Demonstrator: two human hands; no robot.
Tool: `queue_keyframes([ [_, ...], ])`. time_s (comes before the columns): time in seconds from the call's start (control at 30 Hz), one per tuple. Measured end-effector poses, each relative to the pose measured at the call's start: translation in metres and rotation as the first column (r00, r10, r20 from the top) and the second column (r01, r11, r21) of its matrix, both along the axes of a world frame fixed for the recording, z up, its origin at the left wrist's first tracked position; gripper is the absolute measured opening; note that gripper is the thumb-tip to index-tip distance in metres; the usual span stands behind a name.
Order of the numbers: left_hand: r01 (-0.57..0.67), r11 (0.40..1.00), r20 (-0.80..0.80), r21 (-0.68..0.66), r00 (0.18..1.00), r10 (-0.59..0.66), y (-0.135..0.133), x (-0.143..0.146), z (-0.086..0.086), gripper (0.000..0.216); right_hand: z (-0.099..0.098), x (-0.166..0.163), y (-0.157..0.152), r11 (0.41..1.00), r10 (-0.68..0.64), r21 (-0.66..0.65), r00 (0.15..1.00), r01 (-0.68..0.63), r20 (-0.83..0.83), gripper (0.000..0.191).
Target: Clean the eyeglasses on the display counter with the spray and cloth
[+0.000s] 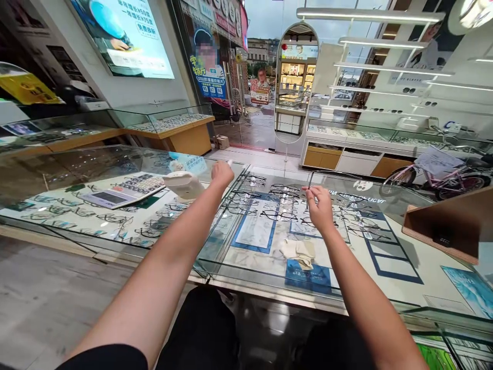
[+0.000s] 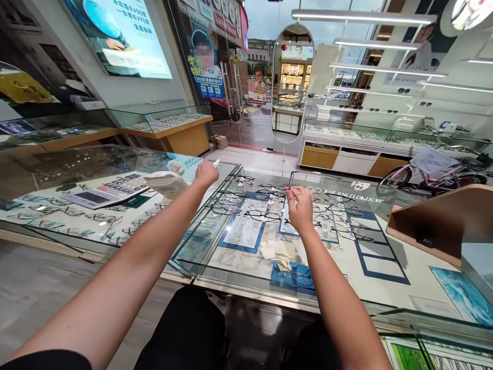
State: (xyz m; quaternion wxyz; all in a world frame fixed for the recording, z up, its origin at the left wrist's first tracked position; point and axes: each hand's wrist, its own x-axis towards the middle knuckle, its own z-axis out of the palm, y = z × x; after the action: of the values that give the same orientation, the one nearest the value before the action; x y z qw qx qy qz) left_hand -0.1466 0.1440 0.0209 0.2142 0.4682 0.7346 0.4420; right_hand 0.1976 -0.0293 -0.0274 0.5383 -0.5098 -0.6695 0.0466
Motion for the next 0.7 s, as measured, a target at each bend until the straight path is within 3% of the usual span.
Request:
queue_keyframes([
  [0.13, 0.134, 0.985, 0.039, 0.107, 0.99, -0.139, -0.015, 0.037, 0.014, 0.036, 0.0, 0.002, 0.001, 1.0, -0.012, 0.005, 1.0, 0.012, -0.017, 0.045],
  [0.23, 0.343, 0.917, 0.211, 0.204, 0.899, -0.384, -0.042, 0.074, 0.018, 0.032, 0.002, 0.002, 0.0, 1.0, -0.011, 0.01, 0.999, 0.011, -0.035, 0.045],
  [0.33, 0.568, 0.7, 0.495, 0.433, 0.499, -0.711, -0.08, 0.106, 0.021, 0.036, 0.005, 0.002, -0.002, 1.0, 0.012, 0.015, 0.998, -0.011, -0.06, 0.045],
  [0.4, 0.642, 0.577, 0.546, 0.506, 0.28, -0.79, -0.103, 0.119, 0.023, 0.044, 0.006, 0.001, -0.003, 1.0, 0.022, 0.019, 0.997, -0.021, -0.071, 0.045],
  [0.47, 0.689, 0.509, 0.582, 0.516, 0.154, -0.799, -0.12, 0.125, 0.023, 0.067, 0.007, 0.002, -0.003, 1.0, 0.027, 0.015, 0.997, -0.026, -0.076, 0.045],
  [0.57, 0.728, 0.478, 0.627, 0.491, 0.085, -0.774, -0.129, 0.128, 0.021, 0.086, 0.008, 0.001, -0.004, 0.999, 0.043, 0.01, 0.996, -0.042, -0.081, 0.044],
  [0.7, 0.717, 0.509, 0.636, 0.476, 0.119, -0.763, -0.124, 0.131, 0.009, 0.092, 0.011, -0.003, -0.008, 0.996, 0.091, 0.007, 0.992, -0.091, -0.085, 0.041],
])
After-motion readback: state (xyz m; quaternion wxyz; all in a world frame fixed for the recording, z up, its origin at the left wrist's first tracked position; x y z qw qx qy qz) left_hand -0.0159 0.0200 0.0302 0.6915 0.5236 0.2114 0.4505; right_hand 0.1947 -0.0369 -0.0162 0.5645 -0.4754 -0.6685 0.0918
